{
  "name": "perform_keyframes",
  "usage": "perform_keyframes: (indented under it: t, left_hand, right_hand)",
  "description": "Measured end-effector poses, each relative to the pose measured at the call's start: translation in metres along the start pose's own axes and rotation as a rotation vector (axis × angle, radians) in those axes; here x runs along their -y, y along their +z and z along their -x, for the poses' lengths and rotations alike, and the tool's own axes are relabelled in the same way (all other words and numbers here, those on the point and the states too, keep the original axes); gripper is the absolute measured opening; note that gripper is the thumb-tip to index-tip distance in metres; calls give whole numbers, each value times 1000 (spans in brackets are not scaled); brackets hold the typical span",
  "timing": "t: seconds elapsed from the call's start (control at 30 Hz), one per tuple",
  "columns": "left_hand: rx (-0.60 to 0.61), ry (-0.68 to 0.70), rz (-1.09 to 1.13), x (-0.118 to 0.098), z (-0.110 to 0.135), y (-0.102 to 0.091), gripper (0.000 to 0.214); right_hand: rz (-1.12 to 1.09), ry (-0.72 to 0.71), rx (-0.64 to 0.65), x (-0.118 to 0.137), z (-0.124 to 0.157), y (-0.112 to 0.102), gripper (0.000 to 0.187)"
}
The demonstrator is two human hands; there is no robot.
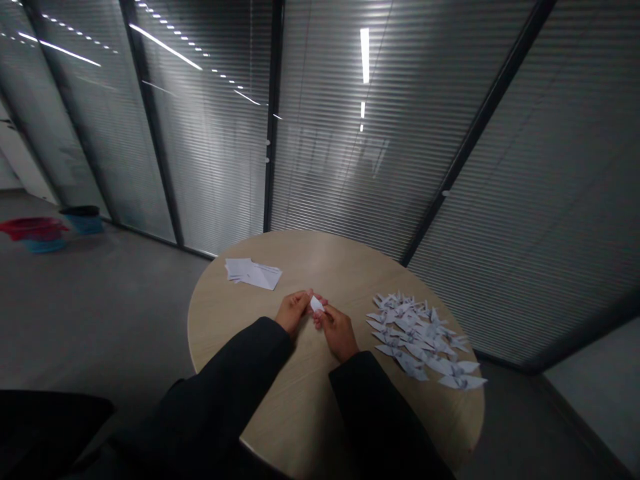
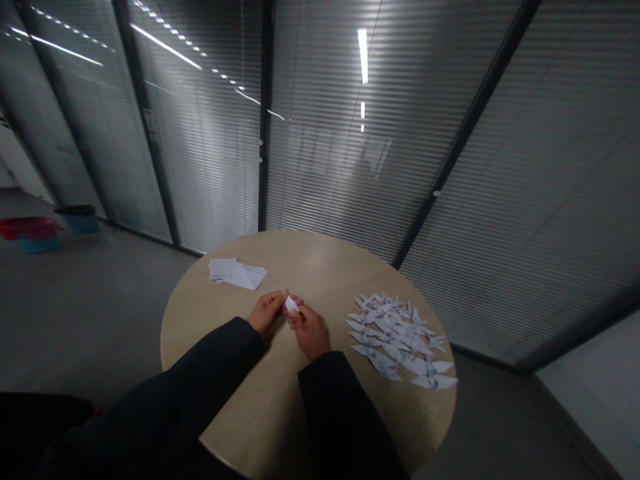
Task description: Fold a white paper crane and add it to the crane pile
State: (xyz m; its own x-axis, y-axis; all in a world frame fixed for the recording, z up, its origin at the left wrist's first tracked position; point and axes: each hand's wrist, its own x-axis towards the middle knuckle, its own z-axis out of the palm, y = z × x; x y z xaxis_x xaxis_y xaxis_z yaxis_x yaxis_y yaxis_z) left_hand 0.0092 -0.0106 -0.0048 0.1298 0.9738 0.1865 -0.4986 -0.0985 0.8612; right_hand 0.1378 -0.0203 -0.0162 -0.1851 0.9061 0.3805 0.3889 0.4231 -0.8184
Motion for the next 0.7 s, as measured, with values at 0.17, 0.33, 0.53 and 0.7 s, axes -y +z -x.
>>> perform_keyframes:
  t: [0.17, 0.33, 0.53, 0.7]
  left_hand:
    - [37, -21, 12, -1, 0, 0, 50]
    - [17, -19, -21, -2, 0, -2, 46]
    - [19, -11, -97, -1, -2, -4, 45]
    - [-66, 1, -129, 3, -4, -8, 41]
  right_hand:
    - [-111, 23, 40, -4, -2, -1, 28]
    - [-130, 6, 26, -11, -3, 1, 32]
    - [38, -4, -46, -15, -2, 1, 28]
    - [214, -44, -119, -13, 0, 1, 21]
